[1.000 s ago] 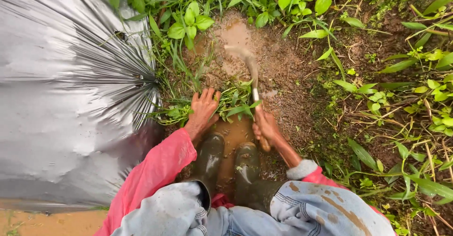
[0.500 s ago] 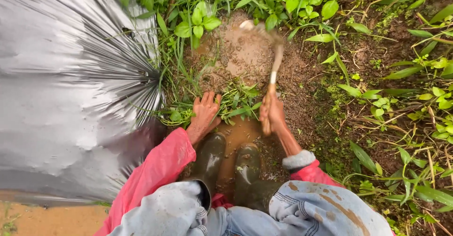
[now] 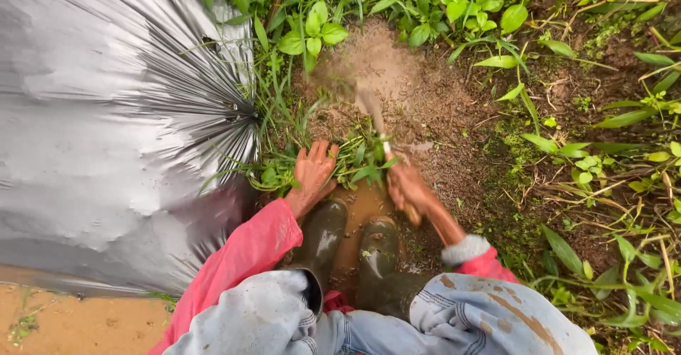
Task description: Using a sickle to cut and clear weeds from a garden bed covered in plastic mulch.
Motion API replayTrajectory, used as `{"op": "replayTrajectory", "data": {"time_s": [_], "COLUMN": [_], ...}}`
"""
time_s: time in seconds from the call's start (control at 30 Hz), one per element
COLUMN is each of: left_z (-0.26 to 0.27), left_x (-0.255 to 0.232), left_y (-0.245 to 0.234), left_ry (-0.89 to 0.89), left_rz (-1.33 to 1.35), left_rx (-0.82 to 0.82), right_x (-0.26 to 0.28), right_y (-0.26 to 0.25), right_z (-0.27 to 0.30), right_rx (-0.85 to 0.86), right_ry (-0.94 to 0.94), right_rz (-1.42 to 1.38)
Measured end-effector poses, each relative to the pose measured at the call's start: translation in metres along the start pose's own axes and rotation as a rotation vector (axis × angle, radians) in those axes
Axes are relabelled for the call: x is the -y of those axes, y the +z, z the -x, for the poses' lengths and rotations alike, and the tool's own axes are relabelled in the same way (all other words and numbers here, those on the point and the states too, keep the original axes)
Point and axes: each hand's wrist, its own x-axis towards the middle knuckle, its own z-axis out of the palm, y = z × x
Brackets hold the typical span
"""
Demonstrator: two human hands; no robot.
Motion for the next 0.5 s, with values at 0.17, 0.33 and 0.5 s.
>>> {"op": "replayTrajectory", "data": {"time_s": [0.17, 0.33, 0.5], "left_z": [-0.004, 0.003, 0.012], "left_x": [0.0, 0.015, 0.02], "left_y": [-0.086, -0.101, -0.126], "left_ry": [-0.085, -0.164, -0.243], "left_rz": [0.059, -0.005, -0.03], "left_rx": [0.114, 0.129, 0.057], "right_x": [-0.008, -0.02, -0.02], "right_y": [-0.008, 0.002, 0.01], "right_z": [-0.01, -0.03, -0.03], "right_rx": [-0.099, -0.108, -0.058], "right_ry": [0.042, 0.015, 0.042], "right_rz": [-0.128, -0.172, -0.145]}}
